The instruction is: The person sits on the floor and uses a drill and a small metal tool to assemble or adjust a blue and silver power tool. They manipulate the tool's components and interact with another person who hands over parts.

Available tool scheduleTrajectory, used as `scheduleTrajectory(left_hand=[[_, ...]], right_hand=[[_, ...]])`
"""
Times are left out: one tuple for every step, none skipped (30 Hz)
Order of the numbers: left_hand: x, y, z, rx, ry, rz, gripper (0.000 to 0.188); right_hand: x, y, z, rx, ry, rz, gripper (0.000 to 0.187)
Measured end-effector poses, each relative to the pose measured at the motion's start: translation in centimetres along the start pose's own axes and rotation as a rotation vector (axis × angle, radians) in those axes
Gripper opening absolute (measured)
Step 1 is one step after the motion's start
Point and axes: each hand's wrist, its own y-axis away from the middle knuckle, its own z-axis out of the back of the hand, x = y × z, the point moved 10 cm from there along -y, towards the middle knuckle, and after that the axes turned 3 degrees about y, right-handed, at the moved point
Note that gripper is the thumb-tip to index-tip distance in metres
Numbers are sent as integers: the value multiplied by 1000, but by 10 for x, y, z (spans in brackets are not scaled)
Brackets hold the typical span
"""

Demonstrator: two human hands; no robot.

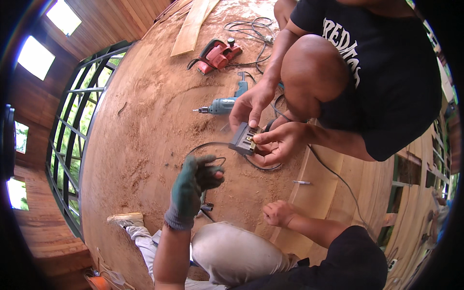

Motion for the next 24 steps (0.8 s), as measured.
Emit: scheduleTrajectory(left_hand=[[-14,-8,-18,38,17,-32,51],[-17,-16,-28,-5,-44,35,53],[-21,-23,-39,-25,-91,67,56],[-24,-27,-48,-38,-136,89,58],[-27,-29,-57,-43,-163,99,59],[-29,-31,-64,-43,-189,98,60],[-31,-32,-68,-43,-215,99,60],[-29,-33,-71,-46,-207,120,58],[-27,-35,-72,-49,-199,142,55],[-24,-36,-73,-52,-188,163,53],[-24,-40,-77,-31,-154,153,49],[-23,-43,-81,-10,-118,143,46],[-22,-45,-84,12,-83,132,44],[-23,-46,-85,19,-69,101,41],[-24,-47,-86,27,-57,70,38],[-28,-47,-89,66,-34,15,36],[-27,-48,-88,83,-96,26,29],[-29,-48,-89,130,-147,12,25],[-29,-48,-91,176,-197,0,25],[-29,-47,-91,201,-209,-17,23],[-29,-46,-92,226,-220,-35,22],[-29,-44,-93,252,-229,-53,22],[-22,-45,-87,204,-174,14,22],[-14,-45,-82,156,-118,81,22]], right_hand=[[-1,0,-1,5,1,-5,16],[0,1,0,-5,2,-1,16],[-1,1,0,-5,1,-3,15],[-2,2,-1,-1,-3,-8,15],[-1,2,-1,-7,4,-1,15],[-2,3,-1,-7,7,3,15],[-2,3,-3,5,7,-2,14],[-2,4,-2,-20,0,7,14],[-2,5,-2,-33,-8,7,14],[-3,5,-3,-33,-20,4,14],[-4,6,-3,-44,-12,7,14],[-4,6,-4,-44,-10,6,14],[-5,7,-6,-37,-10,3,14],[-5,7,-6,-46,-22,12,14],[-5,8,-6,-49,-36,17,14],[-4,8,-6,-51,-51,21,14],[-5,8,-6,-54,-54,19,14],[-5,8,-6,-56,-55,18,14],[-5,8,-6,-52,-66,16,14],[-5,9,-5,-60,-52,13,13],[-5,9,-5,-64,-46,12,13],[-5,9,-5,-66,-39,11,13],[-5,9,-4,-67,-28,9,13],[-5,9,-4,-67,-17,8,12]])
